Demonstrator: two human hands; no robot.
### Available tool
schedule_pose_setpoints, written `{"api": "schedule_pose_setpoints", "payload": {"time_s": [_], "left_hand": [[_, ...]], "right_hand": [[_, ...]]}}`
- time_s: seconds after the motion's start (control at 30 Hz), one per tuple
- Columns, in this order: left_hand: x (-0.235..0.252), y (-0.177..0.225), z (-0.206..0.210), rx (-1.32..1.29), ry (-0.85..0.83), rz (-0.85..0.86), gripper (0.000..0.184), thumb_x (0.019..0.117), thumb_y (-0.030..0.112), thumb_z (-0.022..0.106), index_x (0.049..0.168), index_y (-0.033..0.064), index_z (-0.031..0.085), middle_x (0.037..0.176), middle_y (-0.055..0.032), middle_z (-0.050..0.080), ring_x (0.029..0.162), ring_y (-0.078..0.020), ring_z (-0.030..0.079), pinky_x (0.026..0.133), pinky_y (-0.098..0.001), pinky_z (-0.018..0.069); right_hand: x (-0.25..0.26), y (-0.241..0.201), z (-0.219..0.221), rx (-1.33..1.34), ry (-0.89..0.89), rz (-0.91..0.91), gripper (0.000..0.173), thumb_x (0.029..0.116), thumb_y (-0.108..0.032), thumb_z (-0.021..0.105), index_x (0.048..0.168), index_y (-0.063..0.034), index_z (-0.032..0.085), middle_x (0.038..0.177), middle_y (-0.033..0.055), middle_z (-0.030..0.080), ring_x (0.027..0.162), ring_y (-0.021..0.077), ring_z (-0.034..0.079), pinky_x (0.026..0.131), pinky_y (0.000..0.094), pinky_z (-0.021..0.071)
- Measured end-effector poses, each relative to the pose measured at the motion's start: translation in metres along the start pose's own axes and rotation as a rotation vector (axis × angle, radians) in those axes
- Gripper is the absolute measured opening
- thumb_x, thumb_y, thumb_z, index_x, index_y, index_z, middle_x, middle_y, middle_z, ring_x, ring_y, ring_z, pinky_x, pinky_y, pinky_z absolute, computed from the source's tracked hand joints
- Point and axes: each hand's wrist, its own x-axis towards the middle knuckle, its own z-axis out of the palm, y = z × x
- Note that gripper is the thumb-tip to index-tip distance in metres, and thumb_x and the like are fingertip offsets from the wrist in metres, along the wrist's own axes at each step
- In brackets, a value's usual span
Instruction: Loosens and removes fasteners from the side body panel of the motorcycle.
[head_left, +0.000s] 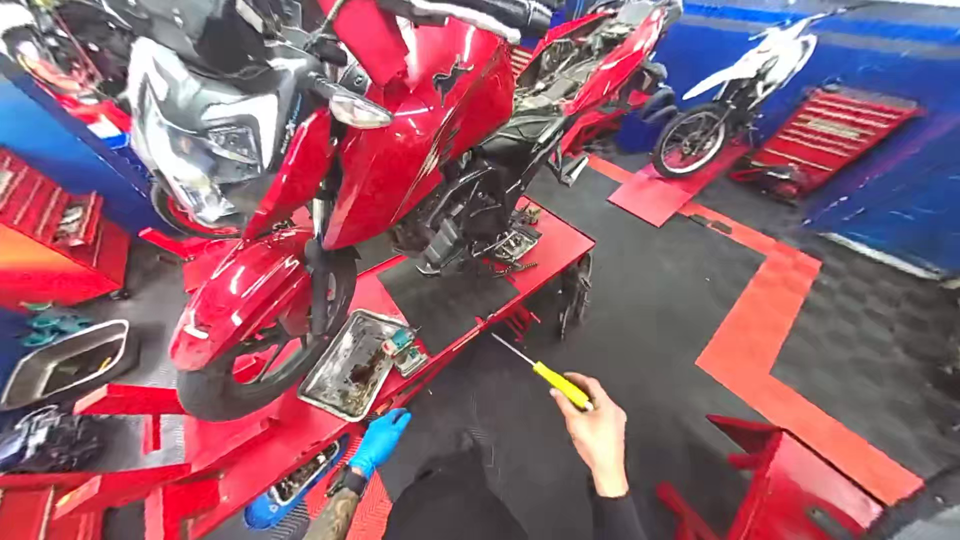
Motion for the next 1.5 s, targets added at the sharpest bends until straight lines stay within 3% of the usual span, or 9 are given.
{"api": "schedule_pose_setpoints", "payload": {"time_s": [0.13,0.27,0.4,0.6,0.8,0.93,1.03,1.13,1.5], "left_hand": [[0.045,0.103,0.012,-0.001,0.047,0.107,0.051,0.107,0.048,0.048,0.145,0.0156,0.059,0.143,-0.0094,0.063,0.135,-0.0227,0.058,0.118,-0.0505,0.0416],[0.073,0.205,0.028,0.017,0.012,0.244,0.051,0.1071,0.047,0.047,0.147,0.0165,0.057,0.142,-0.0067,0.064,0.132,-0.0191,0.059,0.116,-0.0477,0.0443],[0.103,0.305,0.052,-0.18,-0.123,0.344,0.046,0.1081,0.043,0.048,0.144,0.0174,0.06,0.135,-0.0015,0.068,0.125,-0.0146,0.064,0.111,-0.0426,0.0507],[0.223,0.468,0.096,-0.677,-0.294,0.352,0.063,0.113,0.044,0.021,0.149,-0.0008,0.046,0.134,-0.015,0.066,0.115,-0.0244,0.069,0.101,-0.0422,0.0561],[0.344,0.594,0.094,-1.344,-0.049,0.119,0.043,0.114,0.029,0.031,0.134,-0.0027,0.052,0.116,-0.0133,0.068,0.098,-0.0214,0.07,0.09,-0.037,0.0587],[0.394,0.622,0.08,-1.192,0.139,0.214,0.041,0.1139,0.023,0.031,0.14,0.0001,0.053,0.114,-0.0114,0.069,0.095,-0.0198,0.07,0.089,-0.0358,0.0594],[0.422,0.629,0.067,-1.036,0.222,0.223,0.042,0.114,0.023,0.031,0.142,0.0017,0.053,0.116,-0.0114,0.071,0.093,-0.0187,0.071,0.087,-0.0352,0.0592],[0.435,0.631,0.06,-0.926,0.208,0.221,0.04,0.1136,0.022,0.033,0.143,0.0028,0.054,0.12,-0.0103,0.071,0.093,-0.0172,0.071,0.086,-0.0328,0.0588],[0.448,0.633,0.044,-0.837,0.332,0.194,0.037,0.1127,0.023,0.039,0.132,0.0024,0.063,0.107,-0.0118,0.076,0.081,-0.0186,0.073,0.078,-0.0335,0.0607]], "right_hand": [[0.1,-0.008,-0.014,0.308,0.21,-0.122,0.052,0.0731,-0.021,0.091,0.114,-0.0022,0.065,0.098,0.0031,0.077,0.084,0.0078,0.074,0.071,0.026,0.0651],[0.188,0.003,-0.022,0.319,0.261,-0.287,0.037,0.0926,-0.019,0.073,0.12,0.004,0.063,0.109,0.0093,0.073,0.1,0.0134,0.072,0.09,0.0314,0.0611],[0.279,0.02,-0.012,0.558,0.131,-0.294,0.032,0.1006,-0.011,0.059,0.126,0.0069,0.052,0.106,0.0111,0.071,0.09,0.0203,0.073,0.079,0.0364,0.0649],[0.392,0.068,0.041,1.056,0.106,-0.442,0.015,0.1003,-0.035,0.062,0.104,-0.0216,0.058,0.084,-0.0074,0.063,0.076,0.0094,0.063,0.071,0.0296,0.0566],[0.453,0.139,0.073,1.167,-0.113,-0.421,0.024,0.1057,-0.036,0.049,0.092,-0.0208,0.063,0.091,-0.0009,0.069,0.1,0.0199,0.068,0.112,0.0519,0.0452],[0.478,0.181,0.07,1.018,-0.4,-0.071,0.045,0.1074,-0.037,0.047,0.132,0.0005,0.053,0.14,0.022,0.058,0.129,0.0365,0.059,0.104,0.0512,0.055],[0.499,0.194,0.068,1.068,-0.756,0.249,0.063,0.1039,-0.025,0.058,0.153,0.0053,0.034,0.127,0.0242,0.065,0.085,0.0358,0.075,0.064,0.0496,0.0678],[0.515,0.201,0.073,1.0,-0.92,0.388,0.065,0.105,-0.027,0.055,0.158,-0.0004,0.03,0.097,0.0137,0.07,0.053,0.019,0.062,0.041,0.0322,0.0549],[0.534,0.192,0.095,0.89,-0.944,0.446,0.053,0.1085,-0.031,0.044,0.154,-0.0043,0.04,0.068,-0.0013,0.049,0.046,0.0084,0.042,0.039,0.0235,0.0384]]}}
